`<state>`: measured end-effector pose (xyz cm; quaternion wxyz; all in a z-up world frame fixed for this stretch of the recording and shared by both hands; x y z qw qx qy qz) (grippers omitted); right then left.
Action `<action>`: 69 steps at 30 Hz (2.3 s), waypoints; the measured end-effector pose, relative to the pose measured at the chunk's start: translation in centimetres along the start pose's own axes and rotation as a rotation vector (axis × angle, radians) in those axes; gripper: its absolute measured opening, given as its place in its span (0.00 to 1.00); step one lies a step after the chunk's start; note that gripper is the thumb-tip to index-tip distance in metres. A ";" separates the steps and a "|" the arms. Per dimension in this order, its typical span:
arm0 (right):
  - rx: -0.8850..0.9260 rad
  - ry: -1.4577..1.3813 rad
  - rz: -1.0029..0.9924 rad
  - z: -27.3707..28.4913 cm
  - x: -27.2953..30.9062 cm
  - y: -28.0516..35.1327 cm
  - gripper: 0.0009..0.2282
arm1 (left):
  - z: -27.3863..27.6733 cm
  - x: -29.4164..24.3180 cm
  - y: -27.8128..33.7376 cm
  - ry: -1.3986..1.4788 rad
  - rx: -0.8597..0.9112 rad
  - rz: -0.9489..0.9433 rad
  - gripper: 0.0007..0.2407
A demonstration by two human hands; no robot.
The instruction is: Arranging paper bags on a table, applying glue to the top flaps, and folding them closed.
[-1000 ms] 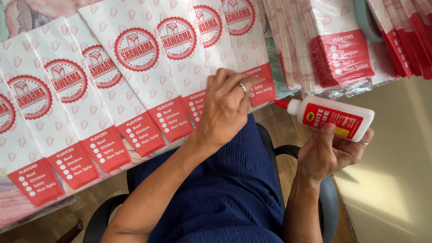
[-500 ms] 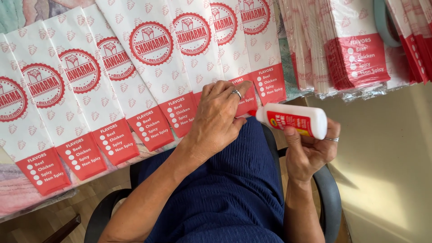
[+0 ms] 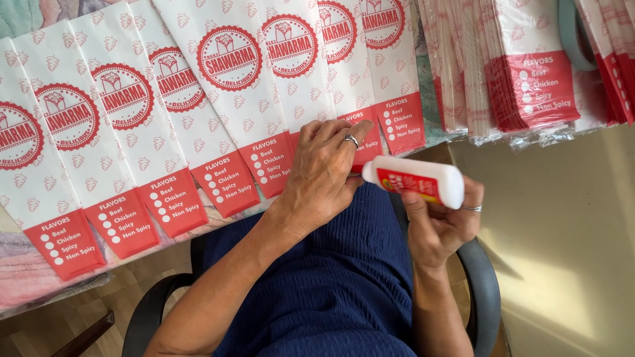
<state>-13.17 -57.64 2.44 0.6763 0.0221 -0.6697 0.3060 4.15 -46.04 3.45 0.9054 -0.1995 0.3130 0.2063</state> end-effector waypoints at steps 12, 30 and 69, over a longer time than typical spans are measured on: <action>-0.107 -0.049 0.039 2.6 -0.2 -1.1 0.21 | 0.4 0.5 0.0 -0.011 -0.210 0.007 0.24; -0.059 -0.035 0.042 0.8 -1.1 -0.2 0.21 | -0.4 1.9 -0.5 0.138 -0.169 0.047 0.21; 0.119 -0.087 0.090 -3.7 1.5 2.3 0.20 | 4.0 2.1 5.8 -0.035 -0.114 0.005 0.33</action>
Point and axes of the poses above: each hand's wrist, its own y-axis away from the middle knuckle, its own z-axis out of the back of the hand, x = y × z, the point moved 9 cm from there along -y, towards the middle knuckle, and after that the axes turned 1 degree about z, right-handed, at the moved point
